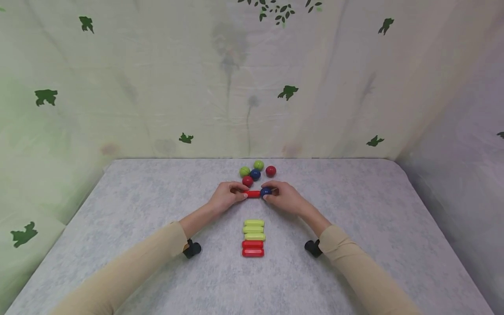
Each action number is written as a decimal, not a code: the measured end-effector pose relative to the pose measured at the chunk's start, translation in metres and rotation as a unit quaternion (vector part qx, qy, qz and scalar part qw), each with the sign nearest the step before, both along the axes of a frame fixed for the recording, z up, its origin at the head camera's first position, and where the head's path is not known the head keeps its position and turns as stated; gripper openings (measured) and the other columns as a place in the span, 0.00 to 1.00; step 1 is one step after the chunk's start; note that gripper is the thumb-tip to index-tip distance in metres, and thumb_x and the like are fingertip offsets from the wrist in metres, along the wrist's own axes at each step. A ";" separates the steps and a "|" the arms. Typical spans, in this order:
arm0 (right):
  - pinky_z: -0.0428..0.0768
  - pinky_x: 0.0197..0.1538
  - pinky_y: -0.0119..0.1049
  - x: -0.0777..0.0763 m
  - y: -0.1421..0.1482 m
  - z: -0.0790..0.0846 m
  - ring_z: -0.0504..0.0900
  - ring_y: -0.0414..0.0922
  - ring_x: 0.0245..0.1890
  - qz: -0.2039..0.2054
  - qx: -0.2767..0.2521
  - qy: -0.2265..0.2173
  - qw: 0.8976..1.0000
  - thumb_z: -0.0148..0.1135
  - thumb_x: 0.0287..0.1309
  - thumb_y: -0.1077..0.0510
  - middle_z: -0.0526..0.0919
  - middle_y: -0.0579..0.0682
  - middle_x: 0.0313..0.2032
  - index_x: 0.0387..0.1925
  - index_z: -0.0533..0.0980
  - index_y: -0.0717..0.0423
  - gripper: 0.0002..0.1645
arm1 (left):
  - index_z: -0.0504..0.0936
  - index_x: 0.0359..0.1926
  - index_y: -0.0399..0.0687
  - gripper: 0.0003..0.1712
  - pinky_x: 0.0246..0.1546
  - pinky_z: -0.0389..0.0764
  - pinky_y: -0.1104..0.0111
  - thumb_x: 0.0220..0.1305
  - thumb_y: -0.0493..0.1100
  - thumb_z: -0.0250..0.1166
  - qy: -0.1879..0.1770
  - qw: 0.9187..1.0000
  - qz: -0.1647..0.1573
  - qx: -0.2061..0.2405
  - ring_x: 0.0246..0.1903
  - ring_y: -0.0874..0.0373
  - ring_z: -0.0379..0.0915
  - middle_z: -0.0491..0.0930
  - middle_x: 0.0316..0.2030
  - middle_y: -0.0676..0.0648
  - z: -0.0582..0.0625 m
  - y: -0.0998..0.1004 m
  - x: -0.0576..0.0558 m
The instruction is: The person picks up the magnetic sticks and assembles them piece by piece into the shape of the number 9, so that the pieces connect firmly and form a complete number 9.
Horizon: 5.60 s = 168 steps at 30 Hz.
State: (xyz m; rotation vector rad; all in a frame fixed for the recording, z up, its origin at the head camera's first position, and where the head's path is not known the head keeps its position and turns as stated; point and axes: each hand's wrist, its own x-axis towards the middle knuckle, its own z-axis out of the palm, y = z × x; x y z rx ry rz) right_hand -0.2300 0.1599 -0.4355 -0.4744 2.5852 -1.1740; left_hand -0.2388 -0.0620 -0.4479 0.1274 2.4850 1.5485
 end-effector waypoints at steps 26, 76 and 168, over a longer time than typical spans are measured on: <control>0.75 0.50 0.44 0.003 0.000 0.001 0.75 0.48 0.44 -0.003 0.002 -0.002 1.000 0.62 0.66 0.58 0.80 0.51 0.49 0.62 0.74 0.56 0.24 | 0.78 0.53 0.44 0.20 0.43 0.75 0.63 0.61 0.42 0.70 0.079 0.995 0.015 -0.061 0.42 0.52 0.71 0.78 0.45 0.45 0.006 0.012 -0.017; 0.72 0.42 0.40 -0.001 0.012 -0.005 0.72 0.49 0.42 -0.003 -0.030 -0.029 0.999 0.61 0.66 0.59 0.76 0.52 0.41 0.62 0.74 0.53 0.23 | 0.80 0.52 0.41 0.18 0.45 0.76 0.63 0.59 0.31 0.67 0.056 0.995 -0.071 -0.032 0.42 0.52 0.73 0.80 0.43 0.44 0.006 -0.035 -0.006; 0.74 0.42 0.38 -0.003 0.006 -0.005 0.74 0.48 0.39 -0.017 -0.024 -0.018 0.999 0.64 0.64 0.59 0.78 0.50 0.43 0.60 0.75 0.53 0.23 | 0.86 0.44 0.43 0.09 0.35 0.72 0.67 0.66 0.39 0.63 0.080 0.971 -0.200 -0.102 0.33 0.58 0.69 0.73 0.33 0.52 0.010 0.003 0.068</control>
